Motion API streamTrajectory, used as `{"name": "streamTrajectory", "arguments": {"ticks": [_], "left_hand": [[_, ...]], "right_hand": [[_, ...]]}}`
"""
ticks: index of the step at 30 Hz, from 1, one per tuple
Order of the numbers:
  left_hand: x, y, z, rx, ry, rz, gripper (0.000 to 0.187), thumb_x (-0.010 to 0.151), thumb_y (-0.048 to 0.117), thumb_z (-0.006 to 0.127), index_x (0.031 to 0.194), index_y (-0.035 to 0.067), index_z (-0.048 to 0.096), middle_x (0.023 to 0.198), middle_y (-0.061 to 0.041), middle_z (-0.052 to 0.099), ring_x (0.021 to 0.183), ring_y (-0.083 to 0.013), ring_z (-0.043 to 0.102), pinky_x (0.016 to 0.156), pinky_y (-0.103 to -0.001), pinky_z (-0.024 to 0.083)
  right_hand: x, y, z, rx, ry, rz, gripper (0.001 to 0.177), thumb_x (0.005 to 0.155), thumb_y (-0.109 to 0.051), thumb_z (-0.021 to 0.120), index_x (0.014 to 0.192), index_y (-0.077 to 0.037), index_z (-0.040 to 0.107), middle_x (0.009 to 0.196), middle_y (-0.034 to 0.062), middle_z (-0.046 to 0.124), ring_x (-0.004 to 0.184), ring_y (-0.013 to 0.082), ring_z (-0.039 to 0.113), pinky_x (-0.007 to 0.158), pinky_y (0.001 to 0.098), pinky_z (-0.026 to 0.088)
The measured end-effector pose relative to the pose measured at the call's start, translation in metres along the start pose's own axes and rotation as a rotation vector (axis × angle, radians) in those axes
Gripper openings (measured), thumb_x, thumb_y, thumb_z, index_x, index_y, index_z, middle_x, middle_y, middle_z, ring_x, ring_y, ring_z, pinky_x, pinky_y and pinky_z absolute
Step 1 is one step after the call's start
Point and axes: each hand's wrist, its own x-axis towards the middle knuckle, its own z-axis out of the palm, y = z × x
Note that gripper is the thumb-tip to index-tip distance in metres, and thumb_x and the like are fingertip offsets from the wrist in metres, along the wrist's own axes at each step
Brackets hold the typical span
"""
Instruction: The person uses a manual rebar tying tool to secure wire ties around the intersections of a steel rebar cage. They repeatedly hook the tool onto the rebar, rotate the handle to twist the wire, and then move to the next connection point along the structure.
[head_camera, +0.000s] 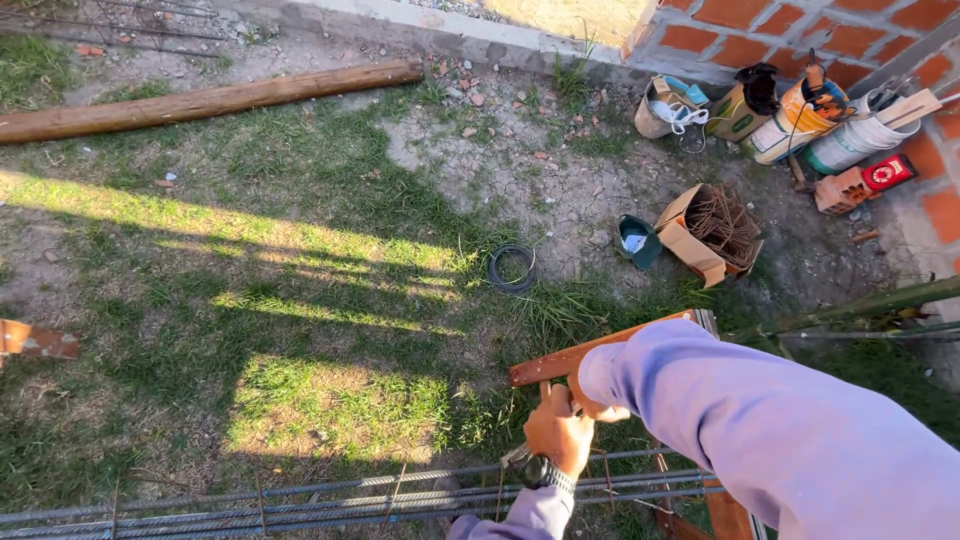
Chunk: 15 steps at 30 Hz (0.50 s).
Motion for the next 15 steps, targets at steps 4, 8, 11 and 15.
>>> {"name": "streamTrajectory", "arguments": {"ticks": [4, 8, 11, 15], "left_hand": [[0.044, 0.021, -0.06, -0.219, -0.884, -0.125, 0.034, 0.074, 0.045, 0.077, 0.092, 0.018, 0.069, 0.085, -0.002, 0.075, 0.071, -0.0222, 0.068, 0.066, -0.037, 0.055], [0.059, -0.038, 0.011, -0.713, -1.581, -0.078, 0.024, 0.066, 0.015, 0.087, 0.088, 0.014, 0.077, 0.074, 0.001, 0.071, 0.056, -0.0097, 0.055, 0.05, -0.023, 0.045], [0.082, 0.015, -0.048, -0.278, -1.56, -0.029, 0.043, 0.06, 0.025, 0.083, 0.099, 0.013, 0.07, 0.105, -0.003, 0.068, 0.096, -0.0227, 0.06, 0.082, -0.036, 0.048], [0.047, 0.016, -0.061, -0.046, -1.446, 0.143, 0.054, 0.067, 0.035, 0.082, 0.11, 0.015, 0.057, 0.102, -0.006, 0.069, 0.088, -0.0264, 0.062, 0.07, -0.038, 0.042]], "right_hand": [[0.005, -0.014, 0.032, -0.008, 0.079, -0.003, 0.03, 0.101, -0.027, 0.06, 0.128, -0.015, 0.063, 0.123, 0.0012, 0.066, 0.108, 0.0261, 0.064, 0.079, 0.0433, 0.054], [0.004, -0.021, 0.054, -0.013, 0.154, 0.003, 0.026, 0.104, -0.025, 0.056, 0.122, -0.008, 0.066, 0.112, 0.0066, 0.07, 0.096, 0.03, 0.069, 0.067, 0.0441, 0.057], [-0.033, -0.013, 0.023, 0.23, -0.129, 0.013, 0.036, 0.093, -0.02, 0.058, 0.127, -0.013, 0.063, 0.125, 0.0088, 0.066, 0.113, 0.0308, 0.062, 0.094, 0.0462, 0.049], [-0.001, 0.009, 0.105, 0.778, -0.31, -0.012, 0.018, 0.096, -0.02, 0.061, 0.11, -0.008, 0.064, 0.101, 0.0125, 0.065, 0.089, 0.0301, 0.062, 0.076, 0.0446, 0.053]]}}
